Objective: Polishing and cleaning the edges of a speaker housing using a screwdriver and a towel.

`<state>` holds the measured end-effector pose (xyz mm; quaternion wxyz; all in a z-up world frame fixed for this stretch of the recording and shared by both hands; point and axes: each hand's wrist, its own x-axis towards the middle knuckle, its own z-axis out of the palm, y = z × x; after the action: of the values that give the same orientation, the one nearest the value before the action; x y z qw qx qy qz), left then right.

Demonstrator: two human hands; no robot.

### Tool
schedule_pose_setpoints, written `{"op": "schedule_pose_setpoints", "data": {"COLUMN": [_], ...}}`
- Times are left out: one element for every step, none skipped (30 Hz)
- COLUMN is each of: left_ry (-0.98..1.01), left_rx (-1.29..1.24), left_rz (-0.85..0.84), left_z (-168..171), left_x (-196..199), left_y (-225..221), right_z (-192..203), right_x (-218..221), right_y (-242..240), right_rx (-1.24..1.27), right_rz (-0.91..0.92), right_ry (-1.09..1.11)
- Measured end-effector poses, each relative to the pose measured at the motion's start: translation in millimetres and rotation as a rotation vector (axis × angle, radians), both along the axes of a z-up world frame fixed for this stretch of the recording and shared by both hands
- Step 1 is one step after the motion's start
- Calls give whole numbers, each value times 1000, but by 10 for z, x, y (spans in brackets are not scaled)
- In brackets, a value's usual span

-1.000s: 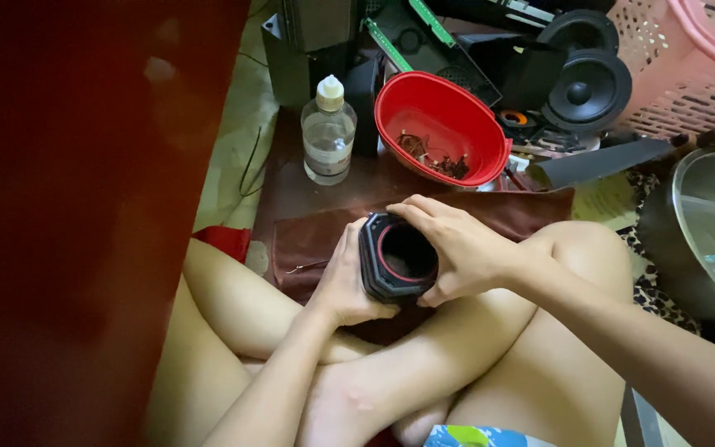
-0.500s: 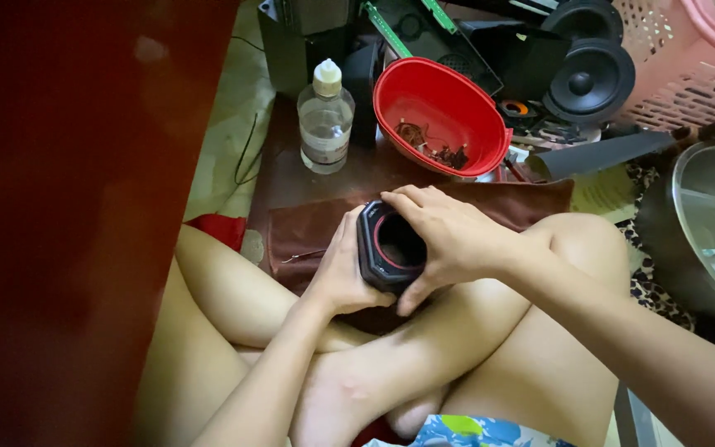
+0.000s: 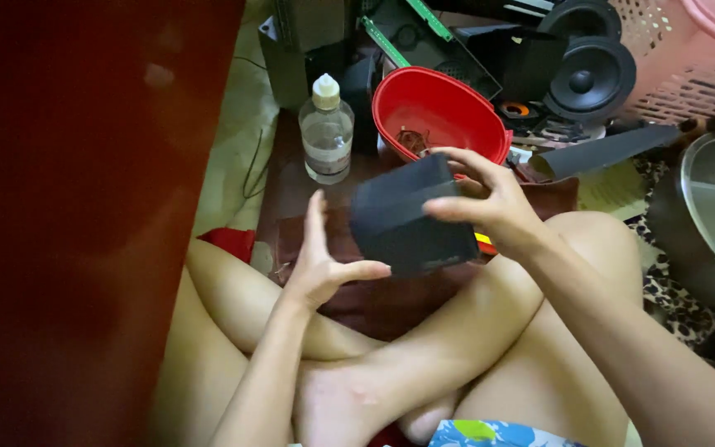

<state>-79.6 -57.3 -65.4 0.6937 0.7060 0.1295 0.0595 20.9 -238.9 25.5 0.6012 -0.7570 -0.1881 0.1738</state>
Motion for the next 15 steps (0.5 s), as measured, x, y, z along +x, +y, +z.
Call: {"op": "schedule_pose_setpoints", "data": {"left_ry": [-2,-58,-112,-112,-61,-11,-3,-42,-84,-78,-79,-81,-78,-84,-97], "left_rx": [12,-85,-182,-170,2,175,187,609,1028,1036,1062,1088,1091,1098,1103], "left_rz": [5,-24,-59,-59,-19,21,21,-3,-28,-28,-44,-60,-59,-34,-15], "left_z": [214,424,631,687,738,788,863,938,1019,1028,1038,1045,1084,1121,1158], "left_x": [27,54,87,110,129,152,153,154,169,178,200,222,230,241,264], "left_y": [-99,-203,-312,-247,-193,-139,-198,-254,-313,-318,-337,-358,-350,-342,-347], "right_z": [-44,-89,-136,-173,-221,-270,-401,-531,-647,-645,-671,-724,-748,-774,-797], "right_x": [-42,-85,-128,-171,-232,-289,-247,-207,-151,-103,-83,-113,-104,-94,-80], "right_y": [17,34,47,112,161,213,250,294,339,304,315,373,375,378,361], "right_rx": [12,220,428,440,614,787,796,810,820,825,834,844,845,847,851], "right_rz": [5,-104,-215,-212,-358,-505,-504,-485,-463,-459,-457,-454,-452,-450,-456], "right_ry": [-2,216,438,438,606,774,785,869,948,957,962,967,974,982,985]}}
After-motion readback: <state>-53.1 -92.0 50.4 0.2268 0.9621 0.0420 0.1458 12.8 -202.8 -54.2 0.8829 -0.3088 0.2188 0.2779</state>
